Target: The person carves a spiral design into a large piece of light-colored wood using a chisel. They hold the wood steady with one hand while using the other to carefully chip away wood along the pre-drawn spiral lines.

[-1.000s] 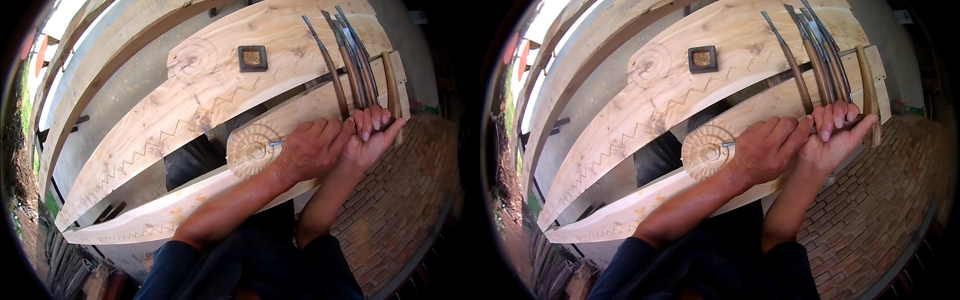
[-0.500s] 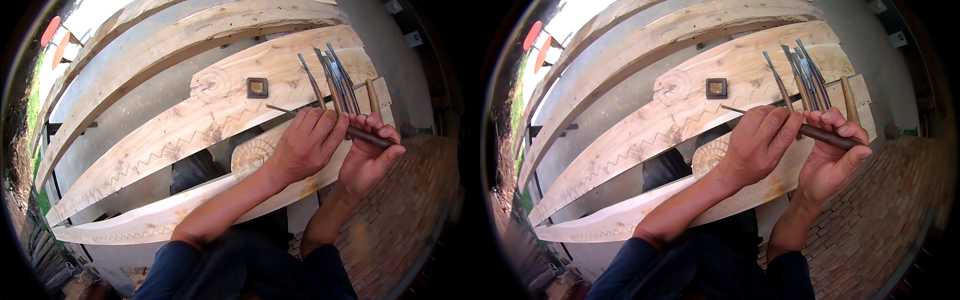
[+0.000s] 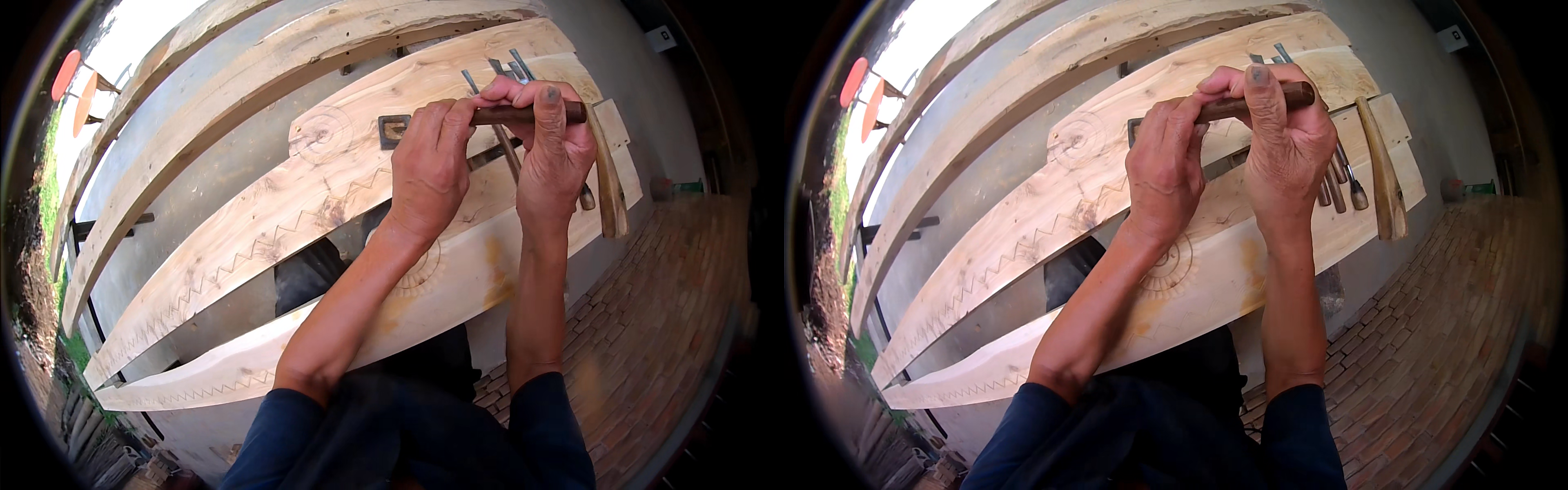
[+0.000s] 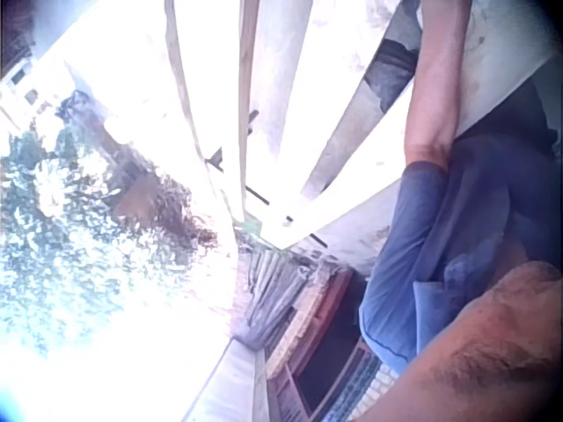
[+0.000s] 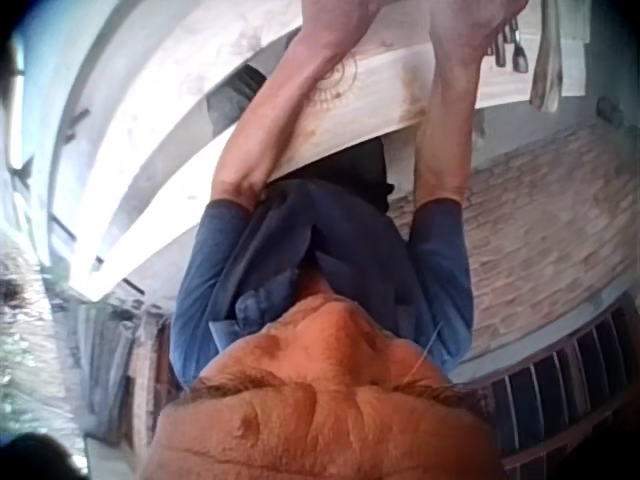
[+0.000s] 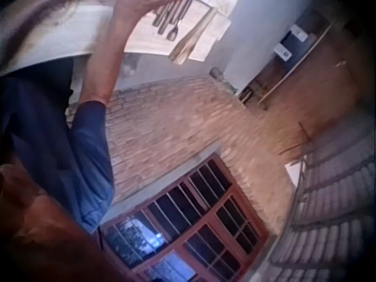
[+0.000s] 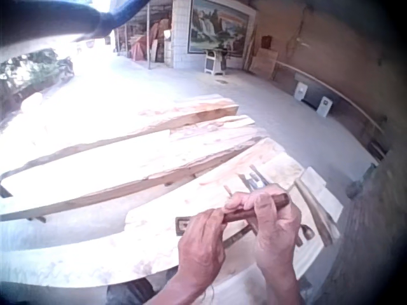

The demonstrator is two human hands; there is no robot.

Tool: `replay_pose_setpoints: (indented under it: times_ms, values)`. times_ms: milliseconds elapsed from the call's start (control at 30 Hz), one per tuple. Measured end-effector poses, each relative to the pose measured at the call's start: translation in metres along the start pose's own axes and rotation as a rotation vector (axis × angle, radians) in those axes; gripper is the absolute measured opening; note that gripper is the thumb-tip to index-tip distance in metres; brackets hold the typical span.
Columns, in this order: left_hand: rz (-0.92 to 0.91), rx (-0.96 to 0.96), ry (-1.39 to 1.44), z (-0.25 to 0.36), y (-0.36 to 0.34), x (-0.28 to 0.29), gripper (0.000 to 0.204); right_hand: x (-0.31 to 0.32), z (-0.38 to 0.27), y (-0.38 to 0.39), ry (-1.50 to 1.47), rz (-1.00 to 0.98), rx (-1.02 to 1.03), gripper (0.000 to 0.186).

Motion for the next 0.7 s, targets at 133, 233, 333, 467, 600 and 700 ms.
replay_pose_setpoints:
  times_ms: [133, 233, 333, 467, 600, 700]
  values:
    - [-0.087, -0.073, -0.011, 0.023, 0.017, 0.01, 0.047, 0.036, -0.022, 0.029, 0.184, -0.014, 0.0, 0.025]
    - [-0.325, -0.071, 0.045, 0.064, 0.054, 0.002, 0.052, 0.108, -0.045, 0.055, 0.172, -0.165, -0.136, 0.028]
    - [-0.419, -0.08, 0.149, 0.078, 0.083, -0.033, 0.049, 0.202, -0.044, 0.082, 0.341, -0.275, -0.387, 0.034]
    - [-0.517, -0.188, 0.145, 0.078, 0.093, -0.05, 0.049, 0.239, -0.05, 0.095, 0.46, -0.332, -0.727, 0.026]
    - [-0.497, -0.08, 0.161, 0.071, 0.103, -0.058, 0.052, 0.216, -0.047, 0.077, 0.633, -0.412, -0.773, 0.023]
    - [-0.513, -0.043, 0.114, 0.074, 0.106, -0.051, 0.055, 0.212, -0.031, 0.061, 0.685, -0.622, -0.767, 0.025]
Point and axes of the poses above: each hand's wrist, its own y-axis away from the middle knuckle, its own x-axis out of the back of the hand, z = x × y, the point moved 2 cm from there along -y, towards the middle knuckle, and after that the axes turned 11 degrees about y, right-handed, at the moved point
